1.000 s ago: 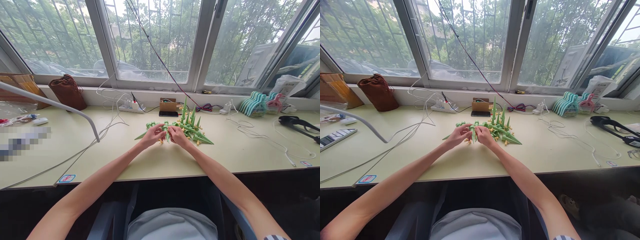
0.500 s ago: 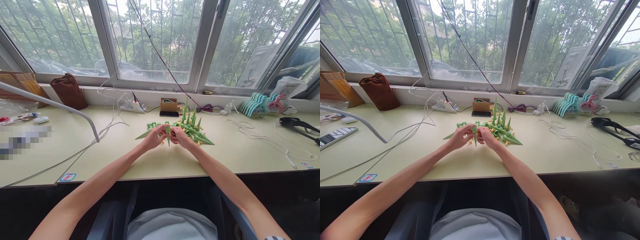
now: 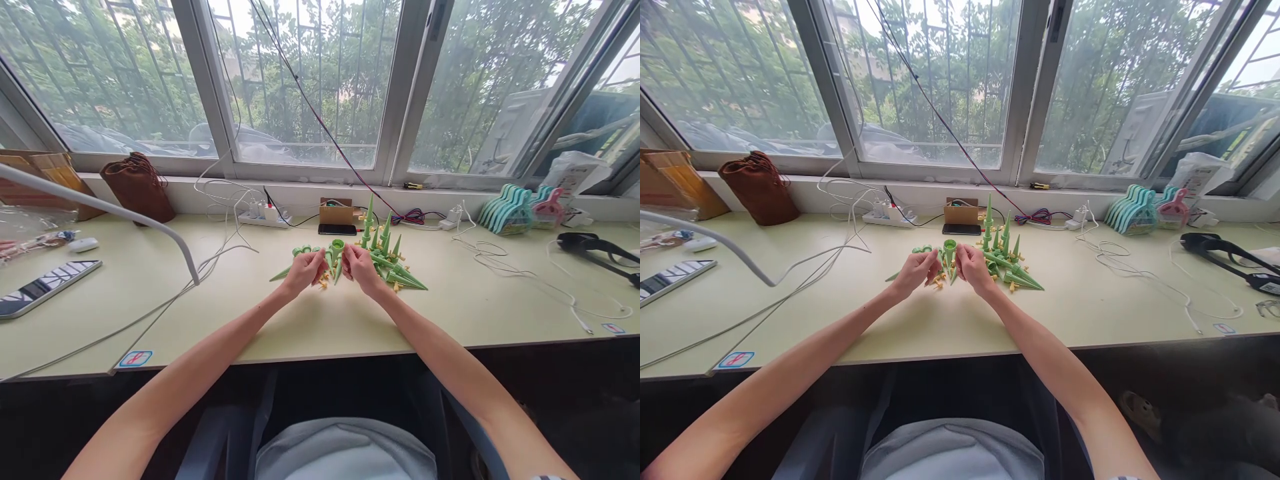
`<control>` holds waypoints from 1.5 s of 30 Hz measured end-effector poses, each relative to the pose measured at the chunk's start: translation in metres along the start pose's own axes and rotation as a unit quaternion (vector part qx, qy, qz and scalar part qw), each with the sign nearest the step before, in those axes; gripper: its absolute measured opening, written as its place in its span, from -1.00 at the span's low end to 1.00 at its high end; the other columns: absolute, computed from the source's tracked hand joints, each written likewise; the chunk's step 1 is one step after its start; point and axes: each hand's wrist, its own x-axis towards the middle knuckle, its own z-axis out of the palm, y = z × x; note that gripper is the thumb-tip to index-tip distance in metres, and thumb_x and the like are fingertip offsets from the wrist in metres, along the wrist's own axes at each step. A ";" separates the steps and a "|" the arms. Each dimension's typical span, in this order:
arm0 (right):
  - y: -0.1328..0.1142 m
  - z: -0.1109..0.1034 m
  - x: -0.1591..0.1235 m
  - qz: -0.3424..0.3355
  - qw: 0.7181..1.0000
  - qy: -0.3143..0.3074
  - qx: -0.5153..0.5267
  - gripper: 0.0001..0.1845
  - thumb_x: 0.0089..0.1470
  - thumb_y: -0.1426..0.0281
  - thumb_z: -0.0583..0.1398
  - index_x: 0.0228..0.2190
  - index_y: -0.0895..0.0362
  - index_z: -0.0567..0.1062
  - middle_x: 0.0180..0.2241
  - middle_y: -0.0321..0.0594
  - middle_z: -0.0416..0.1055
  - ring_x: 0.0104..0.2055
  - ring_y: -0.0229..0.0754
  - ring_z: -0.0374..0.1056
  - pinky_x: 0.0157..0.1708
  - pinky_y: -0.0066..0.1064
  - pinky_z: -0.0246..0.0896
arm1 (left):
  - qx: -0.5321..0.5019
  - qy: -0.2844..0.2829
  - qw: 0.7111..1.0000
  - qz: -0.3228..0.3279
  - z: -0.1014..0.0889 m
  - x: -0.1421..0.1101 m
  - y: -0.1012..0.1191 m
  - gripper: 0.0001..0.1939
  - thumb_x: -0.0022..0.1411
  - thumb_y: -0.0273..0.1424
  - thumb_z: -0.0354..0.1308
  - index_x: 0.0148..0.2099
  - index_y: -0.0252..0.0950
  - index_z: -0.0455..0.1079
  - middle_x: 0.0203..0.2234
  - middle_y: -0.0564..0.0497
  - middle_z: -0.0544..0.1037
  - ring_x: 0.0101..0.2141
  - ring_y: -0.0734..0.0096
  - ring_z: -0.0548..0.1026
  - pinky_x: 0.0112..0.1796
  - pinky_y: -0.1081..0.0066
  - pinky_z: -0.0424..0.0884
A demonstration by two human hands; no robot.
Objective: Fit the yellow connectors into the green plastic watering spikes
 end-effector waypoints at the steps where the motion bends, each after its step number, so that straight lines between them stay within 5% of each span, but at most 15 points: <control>1: 0.000 0.000 -0.001 -0.019 0.999 -0.010 -0.025 -0.44 0.19 -0.13 0.09 -0.53 0.05 0.17 -0.66 -0.43 0.09 -0.71 -0.37 -0.01 -0.70 -0.44 -0.14 | -0.034 -0.037 0.998 -0.033 0.000 0.000 0.000 -0.36 0.28 0.15 0.03 -0.53 -0.31 0.36 -0.73 0.03 0.31 -0.71 0.53 0.23 -0.65 0.45 0.13; 5: -0.001 0.001 -0.007 -0.071 0.986 -0.056 -0.137 -0.46 0.25 -0.09 0.05 -0.52 0.07 0.23 -0.63 -0.38 0.20 -0.63 -0.35 0.05 -0.60 -0.46 -0.01 | -0.163 -0.146 0.965 -0.142 0.000 -0.001 0.003 -0.35 0.26 0.16 0.04 -0.48 -0.36 0.44 -0.64 -0.04 0.39 -0.67 0.52 0.28 -0.64 0.46 0.16; 11: -0.004 0.000 -0.011 -0.073 0.981 -0.081 -0.158 -0.51 0.26 -0.05 0.06 -0.46 0.09 0.30 -0.63 -0.40 0.19 -0.59 -0.33 0.08 -0.55 -0.48 0.01 | -0.271 -0.177 0.928 -0.186 -0.003 -0.003 0.008 -0.50 0.24 0.02 0.17 -0.45 -0.34 0.39 -0.63 0.03 0.34 -0.66 0.57 0.21 -0.63 0.51 0.11; 22: -0.003 0.004 -0.012 -0.052 0.986 -0.087 -0.132 -0.48 0.19 -0.12 0.07 -0.47 0.07 0.26 -0.66 -0.44 0.08 -0.62 -0.34 0.01 -0.60 -0.48 -0.05 | -0.277 -0.192 0.931 -0.136 -0.008 -0.003 0.003 -0.53 0.26 0.00 0.18 -0.42 -0.31 0.31 -0.66 0.06 0.31 -0.64 0.55 0.19 -0.59 0.49 0.15; 35: 0.007 0.001 -0.009 -0.033 0.982 -0.090 -0.163 -0.49 0.26 -0.03 0.02 -0.55 0.06 0.15 -0.67 -0.39 0.07 -0.61 -0.30 0.02 -0.60 -0.43 -0.05 | -0.082 -0.133 0.988 -0.005 -0.007 -0.005 -0.002 -0.53 0.26 0.03 0.17 -0.37 -0.29 0.28 -0.59 0.13 0.28 -0.64 0.58 0.27 -0.60 0.47 0.16; 45: 0.015 -0.001 -0.006 0.007 0.983 -0.108 -0.149 -0.48 0.25 0.02 0.03 -0.62 0.06 0.14 -0.75 -0.42 0.08 -0.69 -0.33 0.03 -0.61 -0.44 -0.04 | 0.028 -0.124 0.991 0.028 -0.008 -0.005 -0.004 -0.55 0.25 0.05 0.15 -0.38 -0.24 0.24 -0.73 0.15 0.28 -0.69 0.52 0.30 -0.59 0.46 0.21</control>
